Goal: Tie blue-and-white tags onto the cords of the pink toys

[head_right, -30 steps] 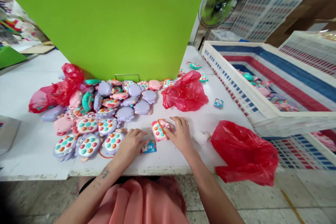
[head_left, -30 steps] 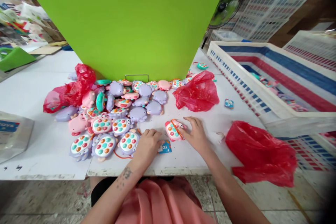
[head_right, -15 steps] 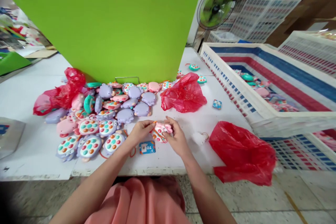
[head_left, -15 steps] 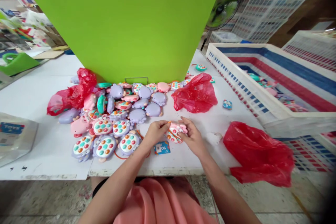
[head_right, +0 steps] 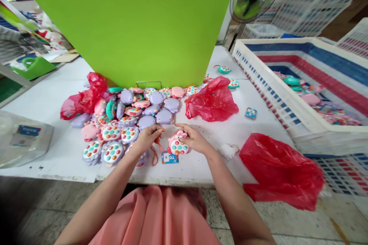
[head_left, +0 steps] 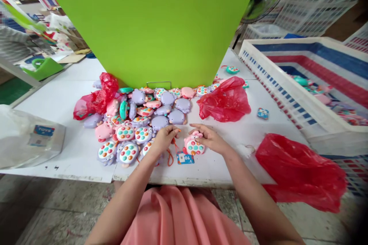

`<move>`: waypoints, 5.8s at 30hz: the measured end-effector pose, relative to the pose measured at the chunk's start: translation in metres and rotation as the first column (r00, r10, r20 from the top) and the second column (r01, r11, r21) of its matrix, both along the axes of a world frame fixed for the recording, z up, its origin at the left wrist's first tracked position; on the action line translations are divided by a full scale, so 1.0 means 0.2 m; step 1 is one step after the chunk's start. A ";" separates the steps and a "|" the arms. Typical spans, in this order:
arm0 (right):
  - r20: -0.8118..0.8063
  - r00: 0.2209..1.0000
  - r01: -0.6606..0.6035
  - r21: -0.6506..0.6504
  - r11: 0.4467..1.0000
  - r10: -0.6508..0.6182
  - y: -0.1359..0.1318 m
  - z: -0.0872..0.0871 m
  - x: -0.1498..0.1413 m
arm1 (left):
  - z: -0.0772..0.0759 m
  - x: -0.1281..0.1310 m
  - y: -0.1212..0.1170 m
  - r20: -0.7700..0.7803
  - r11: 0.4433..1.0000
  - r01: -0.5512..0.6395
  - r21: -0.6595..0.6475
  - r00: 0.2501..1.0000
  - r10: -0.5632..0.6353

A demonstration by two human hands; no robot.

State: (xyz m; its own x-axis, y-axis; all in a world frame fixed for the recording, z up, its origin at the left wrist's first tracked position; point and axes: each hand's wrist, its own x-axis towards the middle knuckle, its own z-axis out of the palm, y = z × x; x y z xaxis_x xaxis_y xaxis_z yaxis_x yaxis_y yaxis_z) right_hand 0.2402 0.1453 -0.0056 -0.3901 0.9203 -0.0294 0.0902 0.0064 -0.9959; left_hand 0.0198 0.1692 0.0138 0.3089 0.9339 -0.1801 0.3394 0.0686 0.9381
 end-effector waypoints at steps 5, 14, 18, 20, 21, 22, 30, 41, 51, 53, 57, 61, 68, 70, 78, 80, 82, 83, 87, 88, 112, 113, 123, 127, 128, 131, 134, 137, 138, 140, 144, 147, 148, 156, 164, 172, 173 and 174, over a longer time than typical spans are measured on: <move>0.029 0.994 -0.107 -0.053 0.993 0.108 0.09 0.00 -0.04 | 0.07 -0.10 0.01 -0.349 0.968 0.059 0.242 0.936 0.030; 0.157 0.984 -0.086 0.027 0.996 0.081 0.21 -0.08 -0.13 | 0.06 -0.16 -0.01 -0.676 0.927 0.203 0.317 0.733 0.071; 0.367 0.913 0.071 0.287 0.955 -0.178 0.14 0.01 -0.07 | 0.02 -0.20 0.00 -0.737 0.833 0.306 0.461 0.654 0.168; 0.484 0.806 0.128 0.419 0.899 -0.340 0.05 0.07 0.05 | 0.03 -0.20 0.00 -0.702 0.751 0.327 0.573 0.669 0.244; 0.539 0.737 0.148 0.460 0.876 -0.408 -0.01 0.09 0.14 | 0.03 -0.20 0.00 -0.670 0.718 0.322 0.616 0.694 0.263; 0.595 0.662 0.164 0.479 0.862 -0.456 -0.07 0.11 0.23 | 0.04 -0.19 -0.01 -0.633 0.698 0.308 0.646 0.728 0.264; 0.770 0.529 0.126 0.345 0.930 -0.357 -0.38 -0.05 0.54 | 0.06 0.12 -0.13 -0.328 0.788 0.322 0.525 0.931 -0.162; 0.413 0.836 0.169 0.433 0.886 -0.361 -0.29 -0.09 0.06 | 0.01 0.29 -0.17 -0.427 0.831 0.463 0.309 0.848 -0.313; 0.521 0.763 0.072 0.518 0.852 -0.382 -0.26 -0.11 0.02 | 0.01 0.23 -0.12 -0.594 0.821 0.464 0.332 0.779 -0.200; 0.598 0.698 0.051 0.507 0.860 -0.394 -0.23 -0.13 0.02 | 0.07 0.14 -0.08 -0.600 0.829 0.392 0.398 0.795 -0.089; 0.563 0.682 0.105 0.557 0.824 -0.467 -0.19 -0.08 0.00 | 0.19 -0.03 -0.04 -0.573 0.835 0.291 0.466 0.819 0.034; 0.317 0.905 0.136 0.416 0.899 -0.283 -0.20 0.11 -0.11 | 0.25 -0.07 -0.11 -0.586 0.808 0.373 0.456 0.809 -0.044; -0.211 0.887 0.423 0.016 0.906 -0.410 -0.18 0.16 -0.21 | 0.30 -0.06 -0.22 -0.555 0.772 0.453 0.446 0.817 -0.159; -0.285 0.818 0.504 -0.065 0.861 -0.500 -0.16 0.12 -0.21 | 0.30 -0.08 -0.24 -0.505 0.810 0.431 0.398 0.840 -0.198; -0.401 0.792 0.408 -0.215 0.887 -0.461 -0.19 0.15 -0.16 | 0.07 -0.07 -0.27 -0.515 0.855 0.432 0.286 0.822 -0.243; -0.299 0.866 0.350 -0.213 0.912 -0.402 -0.21 0.16 -0.13 | 0.00 -0.06 -0.27 -0.595 0.837 0.466 0.288 0.772 -0.225; -0.185 0.911 0.333 -0.196 0.922 -0.368 -0.24 0.15 -0.10 | -0.05 -0.04 -0.27 -0.630 0.823 0.488 0.290 0.745 -0.220; -0.134 0.921 0.342 -0.175 0.923 -0.367 -0.25 0.14 -0.09 | -0.06 -0.04 -0.27 -0.635 0.822 0.490 0.291 0.741 -0.216; -0.004 0.943 0.330 -0.078 0.941 -0.332 -0.28 0.10 -0.08 | -0.06 -0.03 -0.28 -0.618 0.841 0.457 0.291 0.760 -0.199; 0.008 0.951 0.310 -0.062 0.949 -0.310 -0.29 0.10 -0.08 | -0.06 -0.03 -0.28 -0.604 0.853 0.435 0.289 0.774 -0.190; 0.391 0.803 0.230 0.494 0.839 -0.451 -0.34 0.15 -0.32 | 0.04 -0.09 -0.29 0.450 0.940 0.135 -0.313 0.893 0.022; 0.392 0.796 0.227 0.511 0.829 -0.461 -0.34 0.15 -0.32 | 0.04 -0.09 -0.29 0.449 0.941 0.136 -0.309 0.893 0.018; 0.400 0.768 0.198 0.596 0.778 -0.501 -0.31 0.17 -0.39 | 0.05 -0.09 -0.30 0.502 0.913 0.177 -0.366 0.864 0.034; 0.331 0.800 0.317 0.475 0.821 -0.501 -0.31 0.16 -0.33 | 0.06 -0.11 -0.30 0.593 0.878 0.169 -0.447 0.791 0.150; 0.326 0.802 0.337 0.445 0.830 -0.501 -0.31 0.16 -0.32 | 0.06 -0.11 -0.30 0.609 0.871 0.168 -0.462 0.774 0.174; 0.331 0.802 0.359 0.398 0.844 -0.497 -0.32 0.16 -0.30 | 0.07 -0.11 -0.30 0.627 0.856 0.164 -0.490 0.749 0.215; 0.340 0.807 0.350 0.382 0.855 -0.482 -0.32 0.16 -0.32 | 0.09 -0.10 -0.30 0.634 0.859 0.166 -0.485 0.742 0.215; 0.349 0.807 0.330 0.402 0.854 -0.476 -0.32 0.16 -0.34 | 0.09 -0.10 -0.30 0.634 0.866 0.160 -0.474 0.745 0.209; 0.354 0.803 0.322 0.418 0.850 -0.479 -0.32 0.16 -0.34 | 0.09 -0.10 -0.31 0.630 0.869 0.157 -0.470 0.749 0.206; 0.368 0.788 0.307 0.460 0.833 -0.493 -0.31 0.15 -0.35 | 0.08 -0.10 -0.31 0.622 0.875 0.152 -0.459 0.759 0.194; 0.403 0.741 0.284 0.538 0.794 -0.537 -0.31 0.15 -0.36 | 0.07 -0.10 -0.31 0.612 0.889 0.136 -0.437 0.769 0.183; 0.398 0.732 0.282 0.562 0.777 -0.554 -0.32 0.17 -0.37 | 0.06 -0.11 -0.31 0.655 0.868 0.182 -0.462 0.730 0.195; 0.388 0.738 0.286 0.561 0.777 -0.552 -0.32 0.18 -0.37 | 0.06 -0.11 -0.31 0.676 0.857 0.209 -0.470 0.710 0.197; 0.289 0.823 0.361 0.397 0.844 -0.489 -0.33 0.20 -0.35 | 0.05 -0.15 -0.31 0.745 0.819 0.311 -0.482 0.637 0.197; 0.285 0.833 0.386 0.314 0.867 -0.474 -0.33 0.18 -0.34 | 0.05 -0.14 -0.31 0.742 0.832 0.278 -0.481 0.635 0.217; 0.406 0.753 0.279 0.515 0.810 -0.518 -0.31 0.17 -0.38 | 0.06 -0.11 -0.33 0.649 0.907 0.150 -0.392 0.744 0.157; 0.426 0.728 0.264 0.549 0.793 -0.537 -0.31 0.17 -0.38 | 0.06 -0.10 -0.34 0.624 0.926 0.121 -0.358 0.769 0.141; 0.441 0.705 0.250 0.578 0.777 -0.555 -0.31 0.18 -0.38 | 0.07 -0.09 -0.34 0.596 0.944 0.091 -0.317 0.793 0.124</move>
State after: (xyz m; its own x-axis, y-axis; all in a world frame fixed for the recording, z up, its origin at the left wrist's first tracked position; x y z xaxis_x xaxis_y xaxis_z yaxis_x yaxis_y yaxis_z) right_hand 0.1634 0.0829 0.0294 -0.0253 0.9403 0.3394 0.7261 0.2506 -0.6403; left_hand 0.0014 0.1014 0.0275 0.4383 0.8648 -0.2451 -0.2894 0.3939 0.8724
